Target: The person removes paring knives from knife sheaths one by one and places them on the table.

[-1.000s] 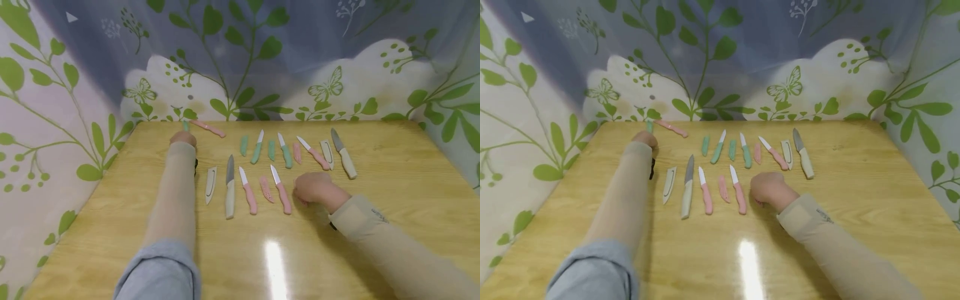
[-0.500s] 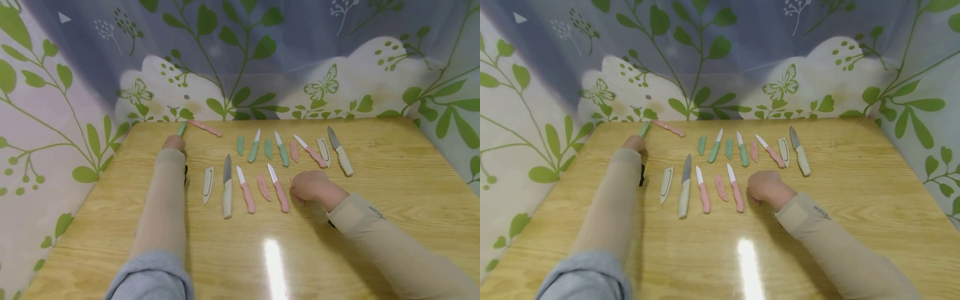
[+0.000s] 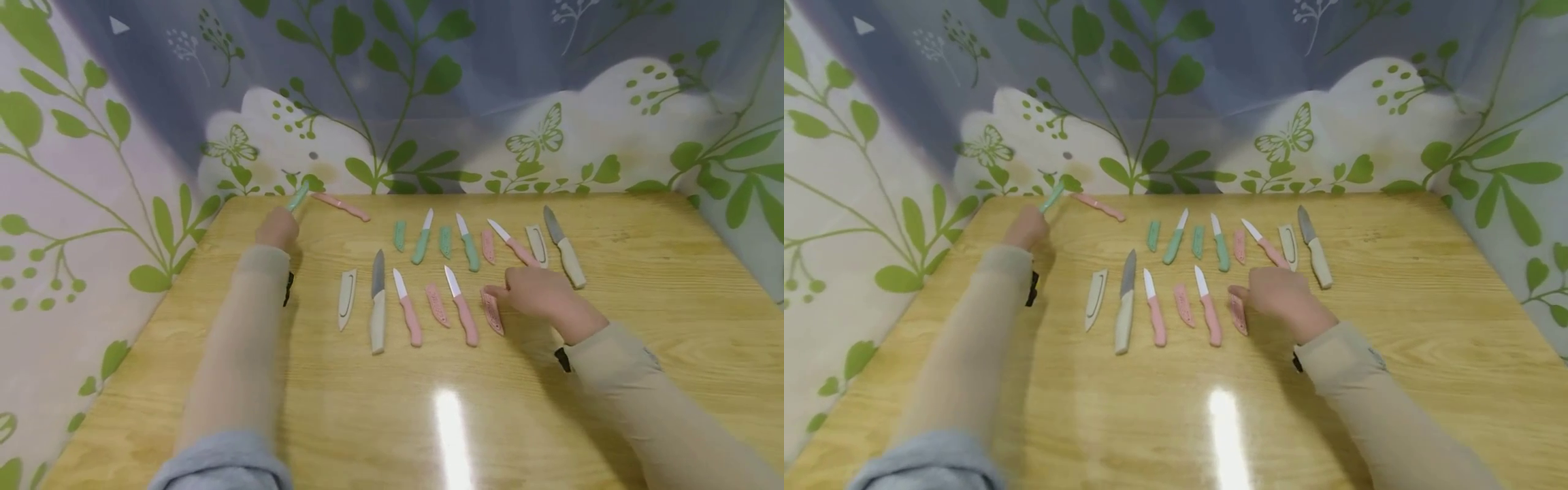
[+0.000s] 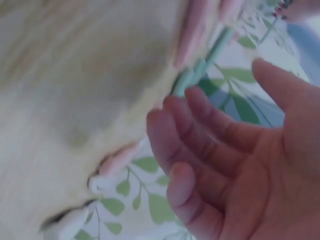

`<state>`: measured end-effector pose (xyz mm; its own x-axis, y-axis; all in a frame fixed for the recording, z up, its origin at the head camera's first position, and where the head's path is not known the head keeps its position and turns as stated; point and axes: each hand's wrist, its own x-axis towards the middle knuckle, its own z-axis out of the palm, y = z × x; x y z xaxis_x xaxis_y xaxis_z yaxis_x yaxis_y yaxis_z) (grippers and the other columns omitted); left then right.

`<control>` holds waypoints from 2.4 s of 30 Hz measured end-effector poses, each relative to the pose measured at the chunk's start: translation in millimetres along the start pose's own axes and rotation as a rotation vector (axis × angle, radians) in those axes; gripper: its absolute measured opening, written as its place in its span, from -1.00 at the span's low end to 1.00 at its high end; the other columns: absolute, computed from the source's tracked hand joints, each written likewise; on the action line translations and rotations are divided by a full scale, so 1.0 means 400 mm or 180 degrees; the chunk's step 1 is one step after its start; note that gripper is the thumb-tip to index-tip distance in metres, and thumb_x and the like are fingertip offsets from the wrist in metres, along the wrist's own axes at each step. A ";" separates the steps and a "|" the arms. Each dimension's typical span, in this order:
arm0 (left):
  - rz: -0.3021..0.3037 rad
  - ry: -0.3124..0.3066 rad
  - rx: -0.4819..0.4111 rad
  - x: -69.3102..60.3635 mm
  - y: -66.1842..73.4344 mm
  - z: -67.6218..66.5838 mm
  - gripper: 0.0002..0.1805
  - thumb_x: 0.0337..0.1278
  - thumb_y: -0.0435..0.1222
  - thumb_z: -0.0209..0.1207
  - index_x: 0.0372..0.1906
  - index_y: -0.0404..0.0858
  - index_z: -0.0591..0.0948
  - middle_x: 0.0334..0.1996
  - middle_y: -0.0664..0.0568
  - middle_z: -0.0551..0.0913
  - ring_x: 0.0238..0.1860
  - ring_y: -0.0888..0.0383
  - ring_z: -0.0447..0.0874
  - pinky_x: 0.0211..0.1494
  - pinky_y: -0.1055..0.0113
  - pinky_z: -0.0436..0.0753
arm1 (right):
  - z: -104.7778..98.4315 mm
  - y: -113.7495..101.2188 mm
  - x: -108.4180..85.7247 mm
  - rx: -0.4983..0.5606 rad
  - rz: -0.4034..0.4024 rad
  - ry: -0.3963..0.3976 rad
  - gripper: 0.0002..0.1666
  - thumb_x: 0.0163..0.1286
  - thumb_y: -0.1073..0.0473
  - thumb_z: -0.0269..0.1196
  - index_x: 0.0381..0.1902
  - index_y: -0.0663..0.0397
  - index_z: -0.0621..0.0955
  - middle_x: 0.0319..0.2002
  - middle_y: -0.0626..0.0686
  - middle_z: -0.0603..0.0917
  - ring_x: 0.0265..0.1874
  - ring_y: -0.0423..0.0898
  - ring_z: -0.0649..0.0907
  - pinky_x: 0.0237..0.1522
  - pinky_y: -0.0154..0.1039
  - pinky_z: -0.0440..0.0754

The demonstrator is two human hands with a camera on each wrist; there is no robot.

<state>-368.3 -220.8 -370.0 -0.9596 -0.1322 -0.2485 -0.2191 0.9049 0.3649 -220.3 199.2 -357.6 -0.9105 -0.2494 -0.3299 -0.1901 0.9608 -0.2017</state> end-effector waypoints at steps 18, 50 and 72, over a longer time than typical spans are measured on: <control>0.1645 0.0179 0.0104 -0.285 0.256 0.107 -0.63 0.53 -0.13 -0.16 0.06 -0.34 0.48 -0.39 -0.03 0.49 -0.43 0.09 0.41 -0.33 0.26 0.47 | -0.016 0.012 -0.038 0.0624 -0.0623 0.0780 0.12 0.42 -0.18 0.14 0.54 0.13 -0.28 0.49 0.31 -0.47 0.46 0.40 -0.26 0.31 0.46 -0.05; 0.2526 -0.0206 0.0918 -0.458 0.414 0.236 -0.61 0.51 -0.05 -0.16 0.05 -0.22 0.54 -0.17 0.06 0.65 -0.10 0.15 0.64 0.00 0.29 0.59 | 0.014 -0.026 -0.058 -0.0277 -0.1637 0.1325 -0.34 0.36 0.01 0.25 0.33 0.19 0.41 0.25 0.23 0.52 0.28 0.24 0.44 0.51 0.04 -0.28; 0.2821 -0.0110 0.0778 -0.482 0.399 0.251 -0.64 0.50 -0.06 -0.17 -0.03 -0.20 0.53 -0.33 0.08 0.59 -0.39 0.24 0.51 -0.31 0.43 0.51 | 0.003 -0.021 -0.060 -0.0041 -0.1872 0.1382 -0.73 0.26 0.23 0.32 -0.09 0.21 0.62 -0.20 0.06 0.76 -0.18 -0.02 0.73 0.51 0.01 -0.19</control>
<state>-200.7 -10.2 -353.9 -0.7520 0.6592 0.0033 0.6412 0.7303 0.2357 -196.3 197.2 -349.1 -0.7194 -0.6569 0.2256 -0.6945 0.6846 -0.2211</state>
